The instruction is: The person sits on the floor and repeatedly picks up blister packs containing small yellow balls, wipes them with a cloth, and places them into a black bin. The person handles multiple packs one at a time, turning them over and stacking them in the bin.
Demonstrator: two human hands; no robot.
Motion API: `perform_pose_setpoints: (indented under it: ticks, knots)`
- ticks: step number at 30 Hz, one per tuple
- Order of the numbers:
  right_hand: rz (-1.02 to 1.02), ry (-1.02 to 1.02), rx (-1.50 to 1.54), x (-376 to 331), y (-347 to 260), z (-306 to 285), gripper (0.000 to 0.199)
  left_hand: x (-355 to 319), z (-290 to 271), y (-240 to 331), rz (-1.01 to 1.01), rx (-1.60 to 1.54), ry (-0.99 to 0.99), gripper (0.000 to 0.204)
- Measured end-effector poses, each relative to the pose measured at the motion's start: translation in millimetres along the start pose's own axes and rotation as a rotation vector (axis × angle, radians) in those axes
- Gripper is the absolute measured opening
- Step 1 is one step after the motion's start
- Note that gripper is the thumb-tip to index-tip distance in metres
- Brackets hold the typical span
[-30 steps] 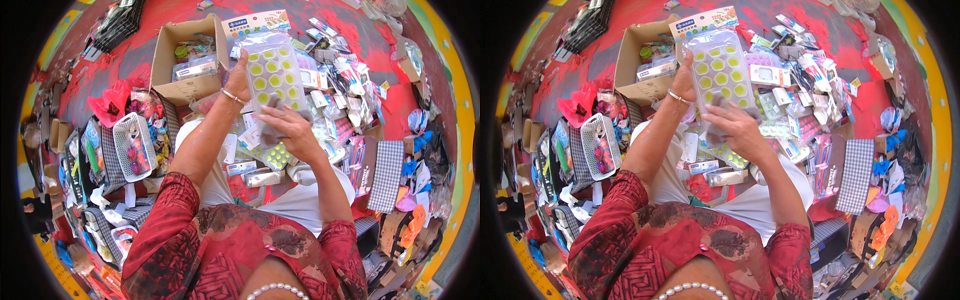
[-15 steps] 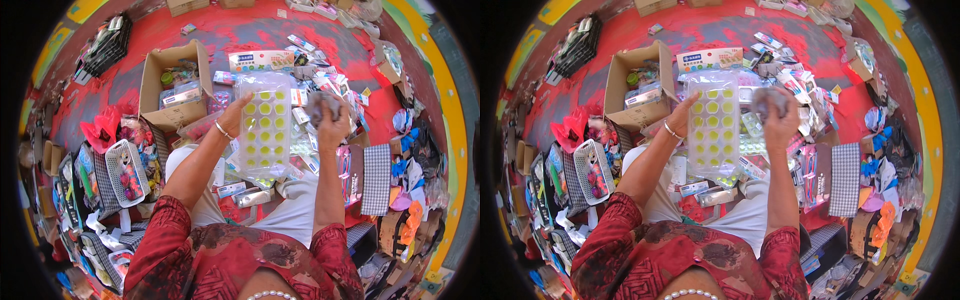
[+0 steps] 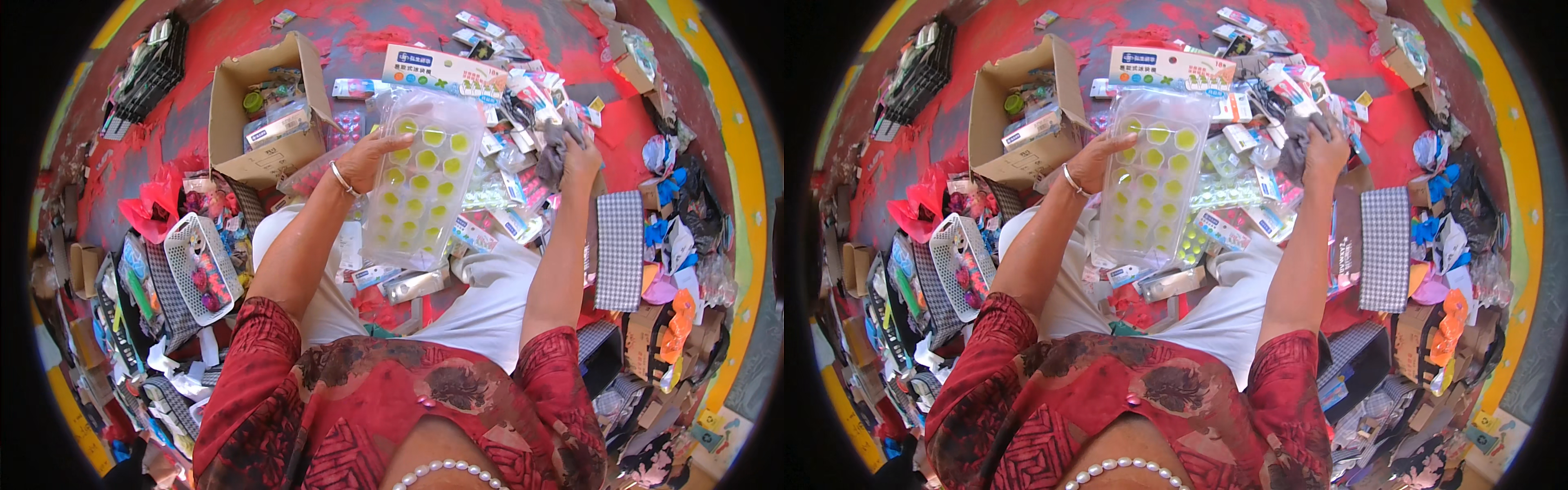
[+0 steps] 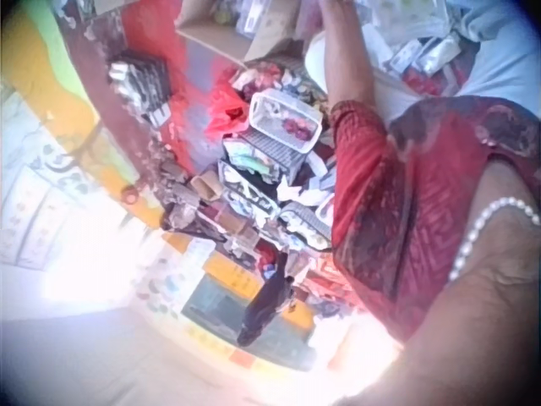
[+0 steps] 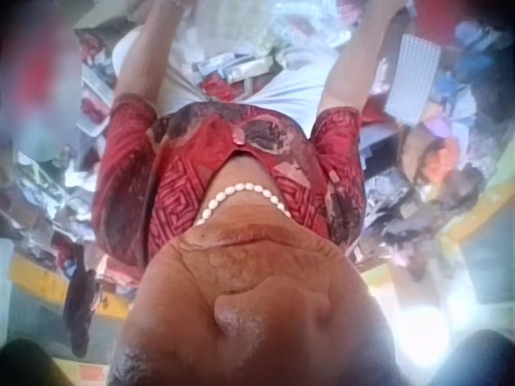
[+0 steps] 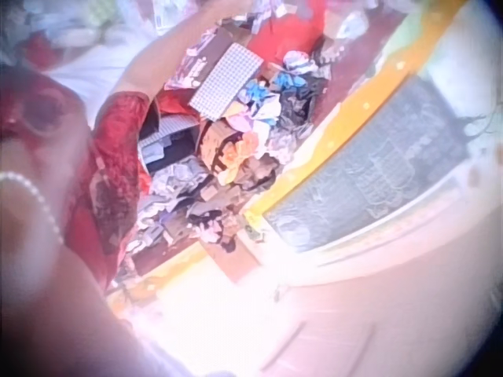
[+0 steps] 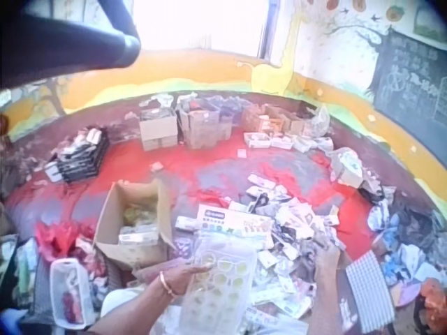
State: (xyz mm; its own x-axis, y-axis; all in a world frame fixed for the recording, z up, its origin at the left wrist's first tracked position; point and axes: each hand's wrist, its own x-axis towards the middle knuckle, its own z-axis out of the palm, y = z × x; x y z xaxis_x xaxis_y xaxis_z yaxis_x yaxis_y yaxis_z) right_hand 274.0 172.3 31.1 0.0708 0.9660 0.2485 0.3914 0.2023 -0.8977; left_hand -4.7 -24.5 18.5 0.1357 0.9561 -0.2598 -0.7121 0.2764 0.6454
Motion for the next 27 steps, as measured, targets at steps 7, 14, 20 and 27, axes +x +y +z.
perform_pose_setpoints:
  ticks: [7, 14, 20, 27]
  knots:
    - [0.4, -0.065, 0.861, -17, -50, 19, 0.022, -2, 6, -3, -0.013, -0.036, 0.011, 0.044]
    - [-0.155, -0.353, 0.141, -51, -56, 68, 0.041, -2, 13, -5, -0.12, 0.081, -0.023, 0.044]
    - [0.563, -0.45, 0.896, -13, -2, 52, 0.028, -1, 8, -7, -0.003, 0.052, -0.019, 0.034]
    - [0.287, -0.117, 0.652, -41, -52, 40, 0.017, 18, -12, -2, 0.039, -0.235, 0.154, 0.036]
